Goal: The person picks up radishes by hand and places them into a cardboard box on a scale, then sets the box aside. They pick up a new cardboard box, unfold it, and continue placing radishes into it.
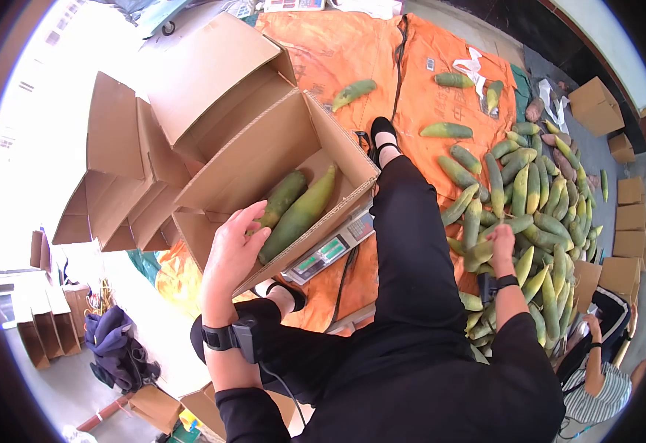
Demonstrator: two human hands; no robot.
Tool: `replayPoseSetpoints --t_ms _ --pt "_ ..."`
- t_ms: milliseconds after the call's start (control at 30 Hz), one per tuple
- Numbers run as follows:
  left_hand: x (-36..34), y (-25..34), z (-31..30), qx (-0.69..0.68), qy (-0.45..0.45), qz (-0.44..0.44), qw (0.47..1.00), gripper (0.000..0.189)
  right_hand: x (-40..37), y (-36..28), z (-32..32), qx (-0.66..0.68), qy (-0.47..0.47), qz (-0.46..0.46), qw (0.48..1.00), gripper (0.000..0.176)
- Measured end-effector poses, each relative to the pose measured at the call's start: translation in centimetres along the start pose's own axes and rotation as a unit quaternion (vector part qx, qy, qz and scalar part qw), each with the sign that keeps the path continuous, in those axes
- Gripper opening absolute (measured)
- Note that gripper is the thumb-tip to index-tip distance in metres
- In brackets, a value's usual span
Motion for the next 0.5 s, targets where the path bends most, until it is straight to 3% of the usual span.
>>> replayPoseSetpoints --t_ms 33,233,367,500 --pt "0.0 0.1 -0.1 -0.003 0.005 -0.001 1.0 0.043 -0.1 -2.9 0.6 0.06 0.018 -0.007 0.998 0.019" --pt "-0.3 0.7 -0.4 -0.022 0.016 0.037 0.999 0.043 -6.3 -23.3 10.7 0.195 -0.155 -0.186 0.951 0.025" --pt "-0.3 0.7 -0.6 -0.05 0.054 0.063 0.995 0.048 -10.7 -34.2 14.4 0.234 -0.302 -0.326 0.865 0.027" --pt "-0.5 1.7 -1.2 -0.042 0.105 0.077 0.991 0.061 -13.7 -38.8 18.8 0.35 -0.328 -0.302 0.824 0.027"
Point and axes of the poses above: each hand's wrist, its own x-axis towards the middle knuckle, its own z-axis out of the palm, y = z × x, the point moved 1 cm from there along x, towards the middle knuckle, and after that the axes turned 5 degrees about x, right-handed, at the moved point
